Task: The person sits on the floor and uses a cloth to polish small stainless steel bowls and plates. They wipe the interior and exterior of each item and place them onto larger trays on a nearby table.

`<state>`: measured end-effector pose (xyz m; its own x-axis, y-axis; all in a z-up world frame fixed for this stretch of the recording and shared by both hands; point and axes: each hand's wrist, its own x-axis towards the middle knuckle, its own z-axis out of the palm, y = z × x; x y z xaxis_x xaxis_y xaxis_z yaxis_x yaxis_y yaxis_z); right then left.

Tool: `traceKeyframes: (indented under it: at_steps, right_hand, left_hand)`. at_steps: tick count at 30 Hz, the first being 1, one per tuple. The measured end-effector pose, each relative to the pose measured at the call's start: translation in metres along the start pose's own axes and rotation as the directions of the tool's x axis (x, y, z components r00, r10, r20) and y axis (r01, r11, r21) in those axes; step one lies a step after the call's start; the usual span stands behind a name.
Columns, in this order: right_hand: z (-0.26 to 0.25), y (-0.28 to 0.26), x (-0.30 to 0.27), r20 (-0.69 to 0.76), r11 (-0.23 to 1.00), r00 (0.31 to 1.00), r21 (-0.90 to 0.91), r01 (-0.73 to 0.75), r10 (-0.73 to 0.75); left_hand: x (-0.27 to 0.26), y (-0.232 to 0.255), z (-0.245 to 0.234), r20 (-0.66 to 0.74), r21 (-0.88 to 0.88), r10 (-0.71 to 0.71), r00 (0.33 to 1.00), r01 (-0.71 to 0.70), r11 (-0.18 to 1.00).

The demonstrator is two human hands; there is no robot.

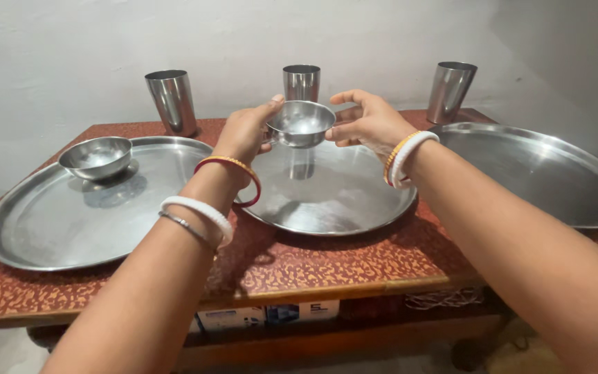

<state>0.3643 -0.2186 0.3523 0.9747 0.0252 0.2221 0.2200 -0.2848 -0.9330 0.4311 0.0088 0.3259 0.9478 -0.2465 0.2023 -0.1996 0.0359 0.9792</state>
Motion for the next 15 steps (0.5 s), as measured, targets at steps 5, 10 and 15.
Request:
traceKeyframes:
  at_steps: [5, 10, 15]
  right_hand:
    - [0.002, 0.015, 0.038, 0.007, 0.997, 1.0, -0.081, -0.015, 0.016]
    - [0.007, 0.03, 0.071, 0.01, 0.989, 0.998, -0.135, -0.057, 0.059]
    - [0.016, 0.044, 0.084, -0.034, 0.985, 0.996, -0.15, -0.082, 0.078]
  left_hand:
    - [0.039, -0.017, -0.001, -0.096, 0.036, -0.013, 0.995, 0.016, 0.999]
    - [0.063, -0.029, 0.004, -0.155, -0.006, -0.024, 0.988, 0.024, 1.0]
    - [0.07, -0.04, 0.003, -0.186, 0.059, 0.015, 0.982, -0.004, 0.998]
